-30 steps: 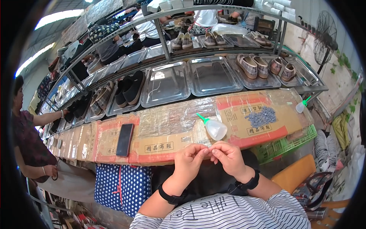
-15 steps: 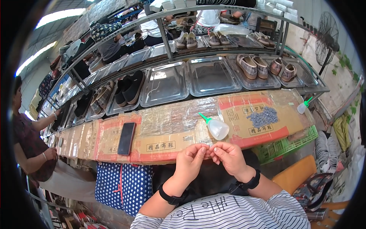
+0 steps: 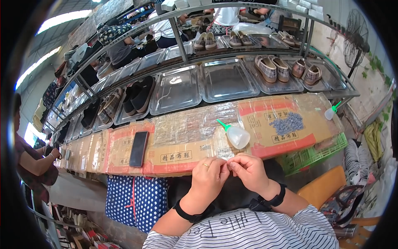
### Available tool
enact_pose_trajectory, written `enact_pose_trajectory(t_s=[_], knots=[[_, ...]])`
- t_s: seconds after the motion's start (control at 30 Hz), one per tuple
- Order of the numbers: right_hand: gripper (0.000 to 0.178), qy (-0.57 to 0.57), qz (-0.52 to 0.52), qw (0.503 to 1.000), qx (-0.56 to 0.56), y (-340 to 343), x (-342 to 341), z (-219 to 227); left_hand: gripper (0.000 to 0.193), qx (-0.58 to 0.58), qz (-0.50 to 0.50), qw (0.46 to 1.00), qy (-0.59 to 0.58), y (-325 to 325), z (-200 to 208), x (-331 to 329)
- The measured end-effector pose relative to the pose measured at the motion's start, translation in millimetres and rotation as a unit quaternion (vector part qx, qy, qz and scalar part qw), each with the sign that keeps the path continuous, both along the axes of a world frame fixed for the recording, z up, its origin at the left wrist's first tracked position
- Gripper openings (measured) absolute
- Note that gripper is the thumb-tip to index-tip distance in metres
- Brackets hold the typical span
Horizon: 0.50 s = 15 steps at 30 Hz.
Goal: Apply glue to shoe soles and prepare footwear on a manufacturing assembly line.
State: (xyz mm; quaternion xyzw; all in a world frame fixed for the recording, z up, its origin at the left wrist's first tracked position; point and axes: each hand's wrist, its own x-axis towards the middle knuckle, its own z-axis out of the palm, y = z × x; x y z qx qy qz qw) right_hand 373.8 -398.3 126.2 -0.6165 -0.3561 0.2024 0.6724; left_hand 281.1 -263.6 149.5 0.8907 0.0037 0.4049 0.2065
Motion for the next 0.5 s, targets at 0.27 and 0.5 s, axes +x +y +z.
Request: enact_pose_trajectory(t_s=[0.27,0.5], knots=[[0.015,0.089,0.03,0.996,-0.003,-4.5,2.8,6.4,0.018,-0.017,0.001,0.999,-0.029,-0.6,4.5,3.3],[0.017,0.123,0.045,0.991,0.016,-12.0,7.5,8.7,0.018,-0.027,0.003,0.999,-0.026,-7.2,5.1,5.2]])
